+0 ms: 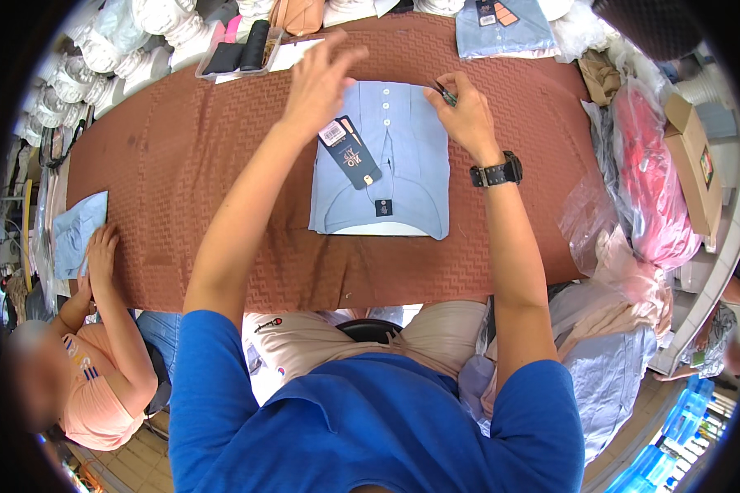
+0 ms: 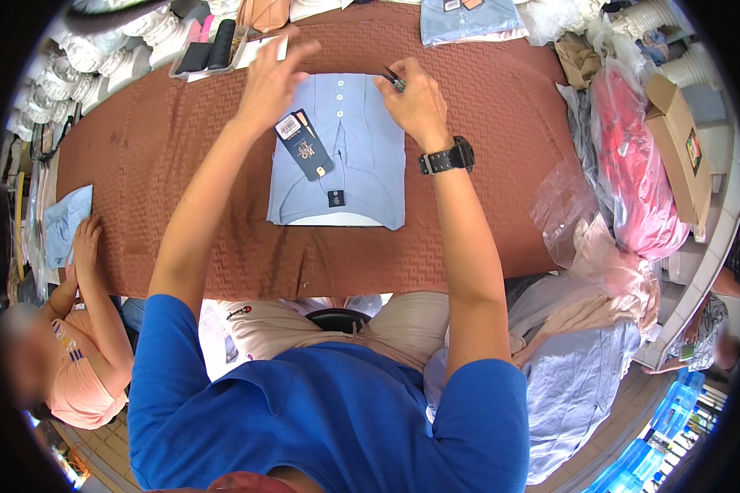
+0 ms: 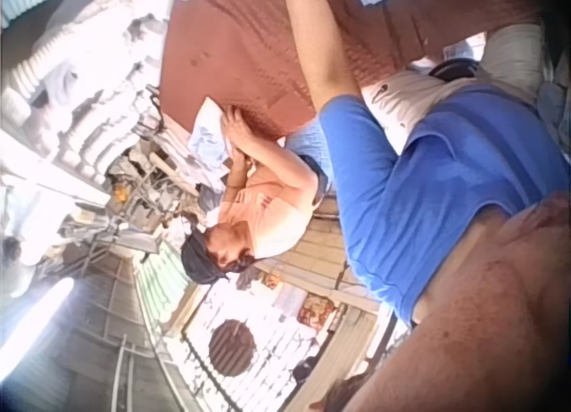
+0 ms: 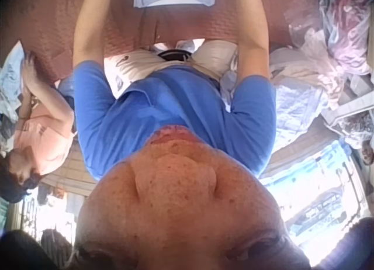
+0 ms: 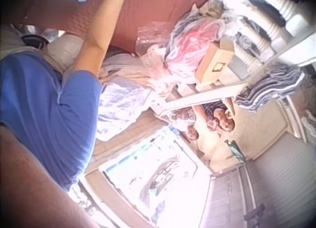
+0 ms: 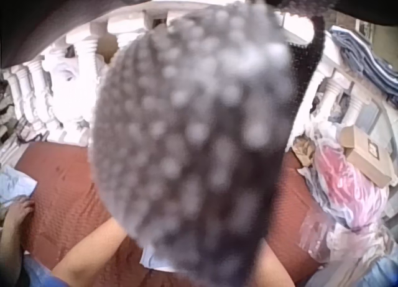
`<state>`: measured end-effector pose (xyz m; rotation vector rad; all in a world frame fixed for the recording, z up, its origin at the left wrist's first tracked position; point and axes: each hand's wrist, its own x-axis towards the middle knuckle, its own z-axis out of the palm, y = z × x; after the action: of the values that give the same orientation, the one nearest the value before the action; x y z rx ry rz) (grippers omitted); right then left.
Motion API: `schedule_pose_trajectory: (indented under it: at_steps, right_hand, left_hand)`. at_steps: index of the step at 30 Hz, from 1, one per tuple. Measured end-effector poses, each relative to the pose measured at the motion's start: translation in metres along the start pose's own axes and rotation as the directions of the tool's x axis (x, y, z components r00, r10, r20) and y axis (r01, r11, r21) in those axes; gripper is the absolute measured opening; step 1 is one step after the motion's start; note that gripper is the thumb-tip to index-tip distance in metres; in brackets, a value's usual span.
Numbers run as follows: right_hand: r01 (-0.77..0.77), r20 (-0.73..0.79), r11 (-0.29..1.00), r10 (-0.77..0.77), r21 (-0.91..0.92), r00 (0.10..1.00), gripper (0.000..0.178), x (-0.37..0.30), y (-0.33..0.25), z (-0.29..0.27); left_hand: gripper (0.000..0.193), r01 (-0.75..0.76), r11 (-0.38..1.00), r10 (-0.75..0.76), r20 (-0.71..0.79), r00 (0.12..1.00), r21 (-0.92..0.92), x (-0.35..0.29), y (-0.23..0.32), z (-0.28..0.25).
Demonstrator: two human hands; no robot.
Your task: The person folds a blue shirt by placing a paper template on it, folding the sides and bottom over the template, and then placing the folded shirt into a plastic bag.
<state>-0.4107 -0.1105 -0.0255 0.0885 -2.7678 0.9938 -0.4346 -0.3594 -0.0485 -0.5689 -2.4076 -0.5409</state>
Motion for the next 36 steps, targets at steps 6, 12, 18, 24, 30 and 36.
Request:
schedule_pose_trajectory:
  at_steps: [6, 12, 18, 24, 30, 36]
  right_hand:
    - [-0.040, 0.101, 0.995, 0.031, 0.091, 0.994, 0.036, 0.000, 0.006, 0.021]
    - [-0.057, 0.133, 0.997, 0.050, 0.044, 0.990, 0.050, -0.005, 0.000, 0.031]
    - [-0.028, 0.133, 0.999, 0.024, 0.023, 0.991, 0.053, -0.009, 0.000, 0.033]
    - [0.100, 0.104, 0.973, -0.124, 0.209, 0.987, 0.035, -0.003, -0.007, 0.028]
    - [0.087, 0.255, 0.987, -0.120, 0.137, 0.959, 0.031, 0.002, -0.010, 0.018]
    - [0.039, 0.261, 0.986, -0.080, 0.160, 0.962, 0.031, 0.002, -0.003, 0.023]
  left_hand:
    - [0.021, 0.041, 0.957, 0.003, 0.151, 0.989, -0.288, -0.022, 0.018, 0.019]
    - [0.026, -0.045, 0.941, 0.107, 0.168, 0.980, -0.336, -0.012, 0.015, 0.020]
    - [0.015, -0.126, 0.952, 0.186, 0.201, 0.962, -0.278, -0.004, 0.014, 0.019]
    - [0.005, -0.112, 0.946, 0.189, 0.235, 0.953, -0.305, 0.000, 0.012, 0.026]
    - [0.006, 0.068, 0.916, 0.046, 0.271, 0.961, -0.395, -0.003, 0.008, 0.028]
    - [0.015, -0.023, 0.922, 0.139, 0.277, 0.951, -0.386, -0.002, 0.012, 0.024]
